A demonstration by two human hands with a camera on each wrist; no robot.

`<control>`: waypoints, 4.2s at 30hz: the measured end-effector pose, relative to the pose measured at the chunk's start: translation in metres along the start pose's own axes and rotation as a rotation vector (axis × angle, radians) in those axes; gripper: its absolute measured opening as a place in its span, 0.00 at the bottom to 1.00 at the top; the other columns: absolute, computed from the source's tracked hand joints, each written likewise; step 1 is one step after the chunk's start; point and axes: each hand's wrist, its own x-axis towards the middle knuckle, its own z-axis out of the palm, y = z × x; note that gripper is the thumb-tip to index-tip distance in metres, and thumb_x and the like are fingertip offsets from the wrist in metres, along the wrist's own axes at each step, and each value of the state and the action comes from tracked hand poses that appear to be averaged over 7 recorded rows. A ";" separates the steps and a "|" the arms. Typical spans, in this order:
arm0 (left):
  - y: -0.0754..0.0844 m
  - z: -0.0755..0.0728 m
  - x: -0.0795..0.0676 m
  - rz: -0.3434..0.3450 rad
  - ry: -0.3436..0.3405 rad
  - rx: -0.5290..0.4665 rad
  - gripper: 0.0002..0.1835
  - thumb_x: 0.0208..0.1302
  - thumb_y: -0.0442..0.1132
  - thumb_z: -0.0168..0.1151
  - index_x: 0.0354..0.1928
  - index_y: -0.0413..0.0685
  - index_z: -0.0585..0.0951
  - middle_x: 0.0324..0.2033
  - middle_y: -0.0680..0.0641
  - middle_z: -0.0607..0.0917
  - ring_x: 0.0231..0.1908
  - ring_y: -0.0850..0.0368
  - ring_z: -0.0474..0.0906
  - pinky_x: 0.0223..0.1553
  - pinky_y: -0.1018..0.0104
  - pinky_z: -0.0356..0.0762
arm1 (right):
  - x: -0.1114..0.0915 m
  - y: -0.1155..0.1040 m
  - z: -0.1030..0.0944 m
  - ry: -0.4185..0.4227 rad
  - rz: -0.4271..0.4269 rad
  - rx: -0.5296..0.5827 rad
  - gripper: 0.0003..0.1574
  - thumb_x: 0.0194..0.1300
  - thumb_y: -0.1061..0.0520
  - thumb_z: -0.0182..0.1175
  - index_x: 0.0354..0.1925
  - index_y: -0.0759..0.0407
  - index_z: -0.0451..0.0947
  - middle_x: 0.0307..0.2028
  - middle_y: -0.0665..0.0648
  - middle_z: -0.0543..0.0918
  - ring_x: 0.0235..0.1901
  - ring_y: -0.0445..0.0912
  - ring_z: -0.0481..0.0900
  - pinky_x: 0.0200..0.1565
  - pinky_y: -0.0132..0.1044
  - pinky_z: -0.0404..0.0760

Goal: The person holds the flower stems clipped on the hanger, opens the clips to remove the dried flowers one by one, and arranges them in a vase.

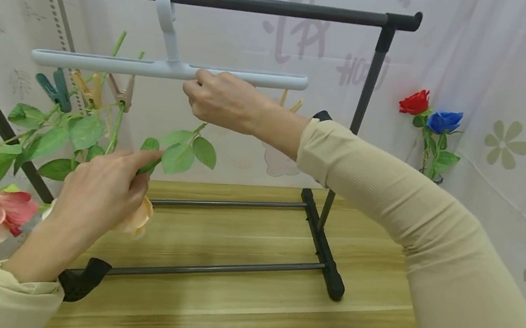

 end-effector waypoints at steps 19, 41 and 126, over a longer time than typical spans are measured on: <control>0.001 0.001 -0.012 0.016 -0.020 -0.052 0.20 0.61 0.31 0.53 0.56 0.47 0.78 0.20 0.49 0.77 0.15 0.58 0.57 0.13 0.65 0.53 | -0.018 -0.012 0.020 0.248 0.142 -0.052 0.27 0.73 0.70 0.33 0.37 0.63 0.81 0.33 0.54 0.74 0.29 0.43 0.70 0.28 0.26 0.68; 0.014 0.010 -0.017 0.068 -0.032 -0.067 0.21 0.60 0.30 0.58 0.56 0.47 0.78 0.25 0.47 0.81 0.14 0.60 0.58 0.14 0.67 0.54 | -0.068 -0.039 0.026 0.476 0.291 0.166 0.15 0.70 0.68 0.47 0.41 0.59 0.81 0.40 0.54 0.81 0.42 0.47 0.79 0.53 0.37 0.75; -0.014 0.064 -0.011 -0.509 0.174 -0.452 0.25 0.64 0.55 0.56 0.51 0.40 0.74 0.28 0.55 0.77 0.25 0.72 0.69 0.26 0.74 0.66 | -0.399 -0.070 0.218 -0.445 1.986 0.822 0.21 0.65 0.55 0.45 0.39 0.72 0.77 0.46 0.74 0.77 0.46 0.67 0.73 0.37 0.57 0.72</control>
